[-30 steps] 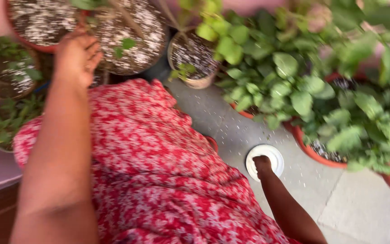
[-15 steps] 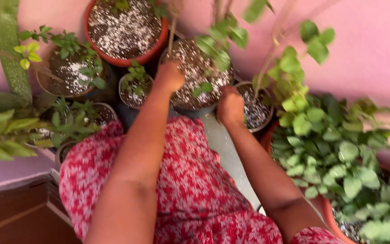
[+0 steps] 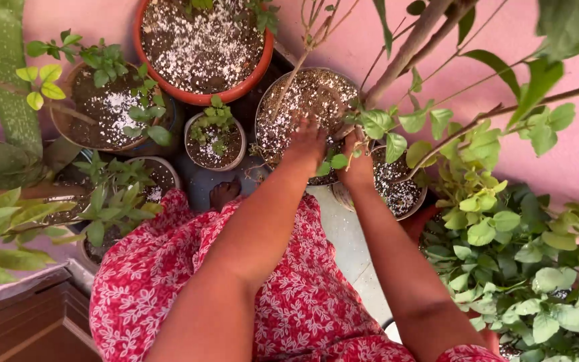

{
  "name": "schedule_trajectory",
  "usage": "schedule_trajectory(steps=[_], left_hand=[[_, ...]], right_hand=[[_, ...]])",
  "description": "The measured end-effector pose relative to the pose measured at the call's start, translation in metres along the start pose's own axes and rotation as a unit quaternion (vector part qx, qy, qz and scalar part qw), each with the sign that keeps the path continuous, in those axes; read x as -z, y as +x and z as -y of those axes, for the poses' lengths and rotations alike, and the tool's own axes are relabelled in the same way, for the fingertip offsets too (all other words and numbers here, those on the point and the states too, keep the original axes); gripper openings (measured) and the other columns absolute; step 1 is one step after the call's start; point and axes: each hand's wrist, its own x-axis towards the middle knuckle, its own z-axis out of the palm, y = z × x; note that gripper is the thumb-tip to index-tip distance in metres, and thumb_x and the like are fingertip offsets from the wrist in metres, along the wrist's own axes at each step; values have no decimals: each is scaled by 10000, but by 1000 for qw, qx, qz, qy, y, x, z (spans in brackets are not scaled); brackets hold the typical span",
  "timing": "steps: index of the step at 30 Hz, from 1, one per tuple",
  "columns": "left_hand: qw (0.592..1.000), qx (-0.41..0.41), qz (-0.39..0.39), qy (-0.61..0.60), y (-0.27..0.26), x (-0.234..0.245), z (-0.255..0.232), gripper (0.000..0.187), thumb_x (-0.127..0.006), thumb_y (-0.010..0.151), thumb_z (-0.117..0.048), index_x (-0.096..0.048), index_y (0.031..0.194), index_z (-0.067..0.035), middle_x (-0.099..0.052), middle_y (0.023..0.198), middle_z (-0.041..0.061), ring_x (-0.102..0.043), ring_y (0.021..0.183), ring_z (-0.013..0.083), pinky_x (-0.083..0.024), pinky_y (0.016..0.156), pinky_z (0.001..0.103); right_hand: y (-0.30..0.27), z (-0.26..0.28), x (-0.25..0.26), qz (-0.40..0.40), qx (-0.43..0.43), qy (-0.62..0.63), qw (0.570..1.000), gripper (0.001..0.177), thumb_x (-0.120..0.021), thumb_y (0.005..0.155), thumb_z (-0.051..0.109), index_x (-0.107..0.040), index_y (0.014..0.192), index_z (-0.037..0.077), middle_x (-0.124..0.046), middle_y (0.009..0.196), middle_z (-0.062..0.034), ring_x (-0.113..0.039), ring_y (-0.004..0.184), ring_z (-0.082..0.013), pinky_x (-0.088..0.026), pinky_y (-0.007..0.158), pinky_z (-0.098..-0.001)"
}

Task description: The recorder adds white granular fertilizer or soil amendment from a plate to several potted plants and mixes it into the soil by hand.

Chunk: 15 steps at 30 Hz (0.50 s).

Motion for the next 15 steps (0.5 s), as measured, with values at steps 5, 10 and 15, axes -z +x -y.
schedule_trajectory(steps=[5, 10, 15], left_hand=[[993, -103, 17, -53, 8, -19, -4, 683, -617, 861, 26, -434, 1517, -23, -259, 1650, 222, -281, 1518, 400, -302, 1234, 425], [982, -35, -1, -187, -33, 41, 11, 637, -573, 889, 50, -559, 1490, -159, -489, 1572, 149, -499, 1438, 318, -403, 1216, 395], [979, -30, -143, -139, -11, 29, 36, 759, -604, 796, 158, -529, 1483, -156, -391, 1613, 113, -395, 1481, 285, -350, 1225, 400]], right_hand=[[-21, 64, 41, -87, -76, 93, 989, 740, -557, 811, -94, -352, 1521, -63, -460, 1508, -330, -570, 1218, -486, -538, 978, -507], [-34, 68, 30, -53, -104, 116, 986, 549, -548, 828, -126, -521, 1365, -16, -616, 1304, -306, -709, 938, -466, -605, 764, -501], [-32, 22, 2, -60, -93, 96, 989, 327, -627, 881, -30, -638, 1194, 64, -712, 1100, -253, -718, 906, -452, -592, 788, -525]])
